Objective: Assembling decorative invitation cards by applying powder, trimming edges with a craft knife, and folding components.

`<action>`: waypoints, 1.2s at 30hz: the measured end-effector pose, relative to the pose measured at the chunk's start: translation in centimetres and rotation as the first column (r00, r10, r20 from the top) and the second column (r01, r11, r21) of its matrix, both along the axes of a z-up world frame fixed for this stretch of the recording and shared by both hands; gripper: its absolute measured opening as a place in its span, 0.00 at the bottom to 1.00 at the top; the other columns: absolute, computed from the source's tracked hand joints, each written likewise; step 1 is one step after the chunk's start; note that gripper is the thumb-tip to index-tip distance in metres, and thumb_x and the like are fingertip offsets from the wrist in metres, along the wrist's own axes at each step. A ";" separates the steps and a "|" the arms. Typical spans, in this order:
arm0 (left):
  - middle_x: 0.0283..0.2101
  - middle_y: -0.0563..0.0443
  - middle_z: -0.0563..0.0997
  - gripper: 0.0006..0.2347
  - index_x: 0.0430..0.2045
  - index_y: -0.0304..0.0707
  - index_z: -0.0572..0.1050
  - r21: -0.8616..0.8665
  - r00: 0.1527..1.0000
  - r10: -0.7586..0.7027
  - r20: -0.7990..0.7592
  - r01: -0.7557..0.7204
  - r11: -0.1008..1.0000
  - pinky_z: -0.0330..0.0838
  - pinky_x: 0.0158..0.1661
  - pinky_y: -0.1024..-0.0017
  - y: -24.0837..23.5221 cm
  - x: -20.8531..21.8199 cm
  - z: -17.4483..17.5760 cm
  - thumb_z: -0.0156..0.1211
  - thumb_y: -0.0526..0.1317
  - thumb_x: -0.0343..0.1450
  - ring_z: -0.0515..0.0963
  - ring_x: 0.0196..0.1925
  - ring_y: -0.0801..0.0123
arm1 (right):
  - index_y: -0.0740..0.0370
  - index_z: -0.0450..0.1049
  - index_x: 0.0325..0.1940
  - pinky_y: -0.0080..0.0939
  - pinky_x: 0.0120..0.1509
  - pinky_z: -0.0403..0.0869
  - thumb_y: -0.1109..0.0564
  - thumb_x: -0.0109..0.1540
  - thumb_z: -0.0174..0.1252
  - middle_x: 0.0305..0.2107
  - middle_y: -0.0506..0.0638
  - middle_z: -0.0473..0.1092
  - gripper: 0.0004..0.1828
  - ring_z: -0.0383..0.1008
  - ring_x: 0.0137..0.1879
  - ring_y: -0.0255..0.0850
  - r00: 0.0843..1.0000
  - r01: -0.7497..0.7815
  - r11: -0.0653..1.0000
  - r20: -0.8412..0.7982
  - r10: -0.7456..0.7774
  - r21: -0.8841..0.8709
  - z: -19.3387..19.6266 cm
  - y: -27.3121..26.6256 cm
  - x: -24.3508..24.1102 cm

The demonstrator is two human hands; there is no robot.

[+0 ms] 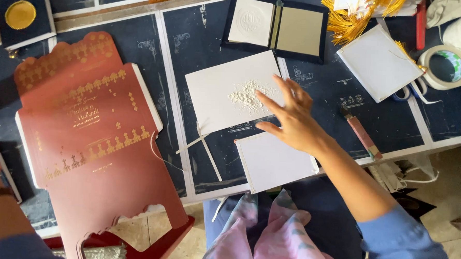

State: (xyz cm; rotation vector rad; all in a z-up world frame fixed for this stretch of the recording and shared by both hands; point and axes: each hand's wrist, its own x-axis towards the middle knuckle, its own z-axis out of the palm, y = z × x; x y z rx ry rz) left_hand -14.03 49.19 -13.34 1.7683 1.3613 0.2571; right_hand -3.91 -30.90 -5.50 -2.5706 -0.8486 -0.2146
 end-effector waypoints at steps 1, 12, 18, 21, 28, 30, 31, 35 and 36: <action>0.35 0.67 0.70 0.21 0.35 0.69 0.68 0.019 0.998 0.018 -0.052 -0.017 1.000 0.66 0.53 0.64 -2.5 -1.6 -0.5 0.55 0.77 0.76 0.72 0.42 0.77 | 0.44 0.64 0.76 0.73 0.72 0.53 0.34 0.66 0.57 0.74 0.63 0.46 0.36 0.46 0.76 0.67 0.999 -0.045 0.993 -0.006 0.045 -0.111 -0.6 0.7 0.7; 0.81 0.28 0.63 0.14 0.65 0.16 0.78 0.745 0.892 -0.446 0.070 0.250 0.618 0.67 0.60 0.44 -30.8 -21.3 9.8 0.65 0.19 0.83 0.74 0.69 0.38 | 0.41 0.71 0.71 0.79 0.77 0.38 0.33 0.66 0.52 0.78 0.59 0.35 0.30 0.30 0.81 0.67 0.948 -0.108 0.992 -0.309 0.083 -0.063 -1.4 1.5 3.8; 0.65 0.25 0.75 0.13 0.55 0.20 0.78 0.745 0.763 -0.644 0.049 0.402 0.532 0.81 0.51 0.56 -44.4 -18.1 13.9 0.60 0.19 0.77 0.77 0.66 0.42 | 0.64 0.78 0.51 0.40 0.53 0.66 0.37 0.67 0.51 0.46 0.55 0.78 0.28 0.73 0.49 0.40 0.319 0.736 0.408 -0.808 0.496 0.541 2.4 -2.9 1.0; 0.54 0.37 0.82 0.05 0.47 0.29 0.79 0.768 0.622 -0.753 0.213 0.370 0.523 0.74 0.62 0.61 -49.4 -15.9 12.2 0.63 0.28 0.79 0.80 0.57 0.54 | 0.74 0.73 0.56 0.36 0.43 0.70 0.48 0.68 0.56 0.37 0.60 0.72 0.24 0.70 0.38 0.43 0.216 0.848 0.125 -0.550 0.806 0.516 4.5 -6.0 -4.8; 0.54 0.40 0.79 0.10 0.49 0.35 0.76 0.692 0.248 -0.913 0.323 0.597 0.407 0.79 0.53 0.62 -56.9 -12.1 7.1 0.55 0.26 0.76 0.83 0.52 0.55 | 0.65 0.57 0.75 0.29 0.21 0.55 0.62 0.67 0.48 0.19 0.46 0.64 0.30 0.51 0.18 0.29 0.293 0.799 0.080 -0.502 0.814 0.596 2.1 -10.4 -16.3; 0.55 0.40 0.78 0.11 0.50 0.35 0.75 0.702 0.207 -0.931 0.300 0.613 0.362 0.76 0.50 0.60 -57.6 -11.0 5.0 0.52 0.24 0.76 0.81 0.50 0.54 | 0.62 0.50 0.79 0.29 0.20 0.54 0.65 0.65 0.47 0.20 0.46 0.63 0.37 0.50 0.18 0.29 0.317 0.791 0.087 -0.528 0.788 0.605 0.1 -10.4 -18.3; 0.49 0.42 0.81 0.11 0.44 0.35 0.79 0.784 0.282 -0.914 0.290 0.478 0.396 0.78 0.46 0.61 -57.8 -10.3 3.6 0.55 0.23 0.73 0.83 0.43 0.54 | 0.58 0.45 0.81 0.27 0.18 0.56 0.65 0.65 0.47 0.19 0.48 0.61 0.40 0.51 0.16 0.28 0.340 0.763 0.064 -0.484 0.806 0.643 -0.8 -10.2 -18.9; 0.41 0.51 0.85 0.10 0.35 0.41 0.84 0.914 0.419 -0.884 0.209 0.238 0.329 0.78 0.41 0.68 -58.2 -9.6 0.5 0.59 0.25 0.68 0.84 0.35 0.61 | 0.53 0.40 0.84 0.27 0.16 0.58 0.67 0.66 0.48 0.19 0.52 0.59 0.44 0.52 0.14 0.28 0.378 0.730 0.025 -0.435 0.817 0.683 -2.6 -8.8 -19.7; 0.41 0.51 0.85 0.10 0.35 0.41 0.84 0.913 0.416 -0.885 0.208 0.242 0.329 0.78 0.41 0.68 -58.1 -9.6 0.4 0.59 0.25 0.68 0.84 0.35 0.61 | 0.53 0.40 0.84 0.27 0.16 0.58 0.67 0.66 0.48 0.19 0.52 0.59 0.44 0.52 0.14 0.28 0.380 0.732 0.023 -0.437 0.815 0.680 -2.8 -8.6 -19.7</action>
